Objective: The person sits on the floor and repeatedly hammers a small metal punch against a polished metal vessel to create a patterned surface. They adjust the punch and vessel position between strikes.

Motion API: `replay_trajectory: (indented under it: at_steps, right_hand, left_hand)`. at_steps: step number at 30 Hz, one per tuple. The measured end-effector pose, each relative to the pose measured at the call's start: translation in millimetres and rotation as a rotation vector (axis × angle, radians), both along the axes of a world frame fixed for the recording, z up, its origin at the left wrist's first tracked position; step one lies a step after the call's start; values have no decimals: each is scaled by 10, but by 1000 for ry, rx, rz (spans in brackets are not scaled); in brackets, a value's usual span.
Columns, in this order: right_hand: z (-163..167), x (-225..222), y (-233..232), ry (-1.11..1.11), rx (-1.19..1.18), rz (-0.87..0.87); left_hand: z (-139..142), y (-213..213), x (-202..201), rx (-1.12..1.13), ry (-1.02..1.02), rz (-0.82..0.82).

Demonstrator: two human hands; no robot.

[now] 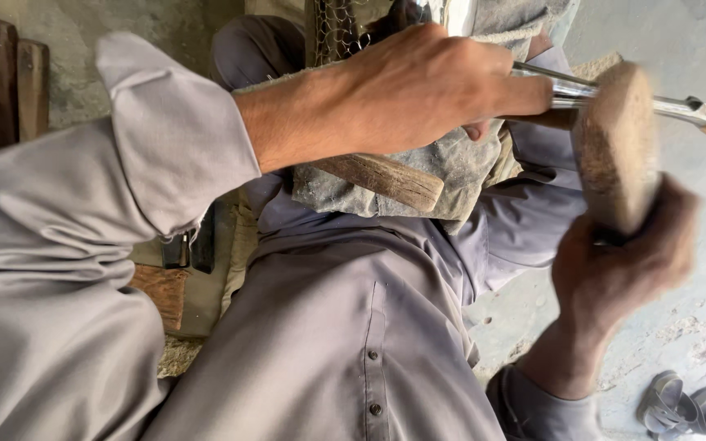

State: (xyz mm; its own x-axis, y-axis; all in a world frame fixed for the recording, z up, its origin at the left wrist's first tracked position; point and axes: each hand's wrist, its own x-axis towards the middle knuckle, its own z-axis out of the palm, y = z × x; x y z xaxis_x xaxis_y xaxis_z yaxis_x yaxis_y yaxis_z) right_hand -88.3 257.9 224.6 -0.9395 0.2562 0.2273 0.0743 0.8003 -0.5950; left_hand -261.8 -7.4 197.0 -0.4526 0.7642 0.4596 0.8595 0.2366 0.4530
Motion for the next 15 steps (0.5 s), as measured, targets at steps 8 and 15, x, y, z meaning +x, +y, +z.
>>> replay_trajectory:
  at_steps: [8, 15]
  right_hand:
    - [580, -302, 235, -169, 519, 325]
    - [877, -403, 239, -226, 818, 480]
  left_hand:
    - [-277, -162, 313, 123, -173, 199]
    - [-481, -85, 632, 358, -165, 472]
